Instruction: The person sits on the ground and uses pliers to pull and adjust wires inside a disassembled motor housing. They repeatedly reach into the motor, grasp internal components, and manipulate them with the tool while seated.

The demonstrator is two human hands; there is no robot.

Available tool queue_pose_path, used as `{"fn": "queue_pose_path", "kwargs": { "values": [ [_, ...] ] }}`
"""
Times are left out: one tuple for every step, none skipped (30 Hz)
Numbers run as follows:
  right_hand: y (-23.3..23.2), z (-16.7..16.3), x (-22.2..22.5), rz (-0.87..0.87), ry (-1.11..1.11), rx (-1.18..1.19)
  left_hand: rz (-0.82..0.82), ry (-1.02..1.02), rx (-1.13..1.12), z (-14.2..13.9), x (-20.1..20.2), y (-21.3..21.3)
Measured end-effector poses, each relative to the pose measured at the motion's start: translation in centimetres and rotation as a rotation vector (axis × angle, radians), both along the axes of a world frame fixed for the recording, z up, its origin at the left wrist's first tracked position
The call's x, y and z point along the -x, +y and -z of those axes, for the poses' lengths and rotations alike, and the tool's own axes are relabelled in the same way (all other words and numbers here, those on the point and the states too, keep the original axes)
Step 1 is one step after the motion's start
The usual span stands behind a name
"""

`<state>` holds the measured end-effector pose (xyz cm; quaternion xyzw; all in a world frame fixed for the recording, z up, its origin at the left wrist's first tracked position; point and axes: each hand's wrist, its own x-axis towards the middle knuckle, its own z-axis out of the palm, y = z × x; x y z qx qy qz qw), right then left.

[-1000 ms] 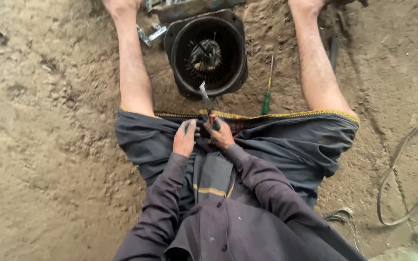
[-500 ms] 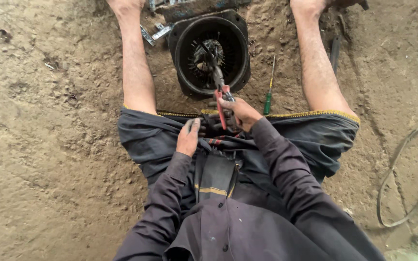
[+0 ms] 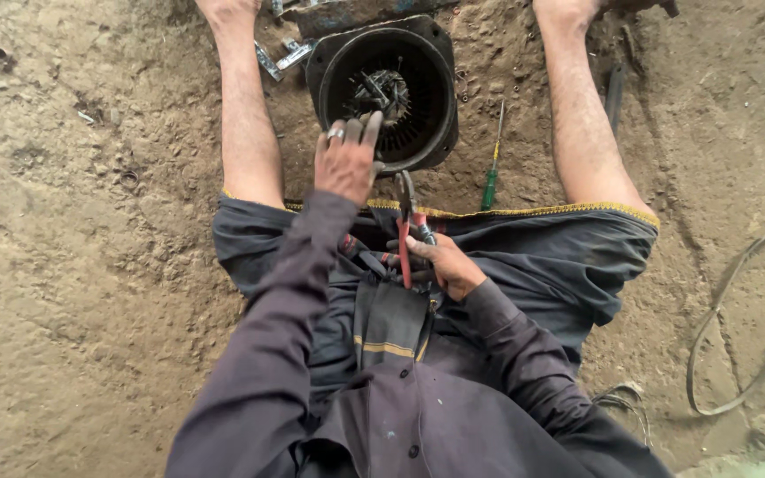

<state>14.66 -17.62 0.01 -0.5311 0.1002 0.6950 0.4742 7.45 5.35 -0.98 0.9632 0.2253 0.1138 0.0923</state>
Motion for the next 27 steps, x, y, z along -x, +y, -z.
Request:
{"fn": "queue_pose_path", "kwargs": {
  "values": [
    [-0.1,0.0,0.0,-0.022,-0.018,0.008,0.066,-0.008,-0.022,0.3,-0.7,0.9],
    [-0.2,0.0,0.0,-0.043,-0.036,0.015,0.132,-0.015,-0.046,0.3,-1.2,1.5],
    [-0.3,0.0,-0.1,-0.048,-0.045,0.014,0.200,-0.019,-0.069,0.3,-1.5,1.9],
    [-0.5,-0.1,-0.2,-0.052,-0.054,0.015,0.225,-0.066,-0.060,0.3,-1.6,2.2],
    [-0.7,-0.2,-0.3,-0.059,-0.064,0.017,0.249,-0.113,-0.050,0.3,-1.5,2.4],
    [-0.9,-0.4,-0.4,-0.065,-0.063,-0.006,0.273,-0.161,-0.041,0.0,-1.4,2.5],
    [-1.1,-0.5,-0.5,-0.067,-0.062,-0.028,0.177,-0.186,-0.012,-0.5,-1.1,2.7],
    [-1.3,-0.5,-0.5,-0.070,-0.057,-0.048,0.079,-0.208,0.017,-1.2,-0.6,2.9],
    [-1.3,-0.5,-0.6,-0.066,-0.027,-0.062,-0.019,-0.226,0.049,-2.1,-0.2,3.2],
    [-1.2,-0.5,-0.6,-0.064,0.003,-0.073,-0.027,-0.214,0.090,-2.9,0.0,3.5],
    [-1.1,-0.3,-0.6,-0.068,0.028,-0.085,-0.040,-0.206,0.129,-3.7,0.0,4.1],
    [-0.8,-0.1,-0.6,-0.065,0.073,-0.105,-0.056,-0.204,0.166,-4.5,0.1,4.4],
    [-0.3,0.2,-0.6,-0.063,0.115,-0.126,-0.068,-0.247,0.244,-5.1,0.3,4.5],
    [0.2,0.5,-0.6,-0.060,0.157,-0.151,-0.077,-0.290,0.318,-5.6,0.4,4.4],
    [0.8,0.9,-0.5,-0.041,0.224,-0.188,-0.082,-0.332,0.392,-5.8,0.7,4.3],
    [1.4,1.2,-0.5,-0.019,0.292,-0.225,-0.159,-0.297,0.474,-5.8,1.0,3.9],
    [2.0,1.5,-0.4,0.005,0.361,-0.263,-0.234,-0.260,0.557,-5.6,1.5,3.4],
    [2.6,1.8,-0.3,0.017,0.378,-0.294,-0.306,-0.220,0.642,-5.2,2.0,2.8],
    [3.2,2.1,-0.1,0.028,0.395,-0.323,-0.345,-0.247,0.675,-4.6,2.7,2.1],
    [3.7,2.4,0.0,0.039,0.412,-0.349,-0.386,-0.273,0.710,-4.0,3.4,1.4],
    [4.1,2.6,0.2,0.061,0.449,-0.362,-0.428,-0.301,0.745,-3.4,4.1,0.7],
    [4.5,2.8,0.3,0.081,0.485,-0.375,-0.458,-0.299,0.791,-2.8,4.9,0.1],
    [4.9,3.0,0.3,0.099,0.522,-0.388,-0.489,-0.297,0.837,-2.3,5.8,-0.5],
    [5.2,3.1,0.4,0.103,0.537,-0.395,-0.520,-0.297,0.881,-1.9,6.6,-1.0],
    [5.4,3.2,0.4,0.107,0.552,-0.402,-0.533,-0.277,0.869,-1.6,7.3,-1.4],
    [5.6,3.3,0.4,0.111,0.567,-0.409,-0.546,-0.256,0.858,-1.4,8.0,-1.8],
    [5.8,3.2,0.5,0.123,0.544,-0.387,-0.559,-0.236,0.847,-1.3,8.4,-2.2]
  ]
}}
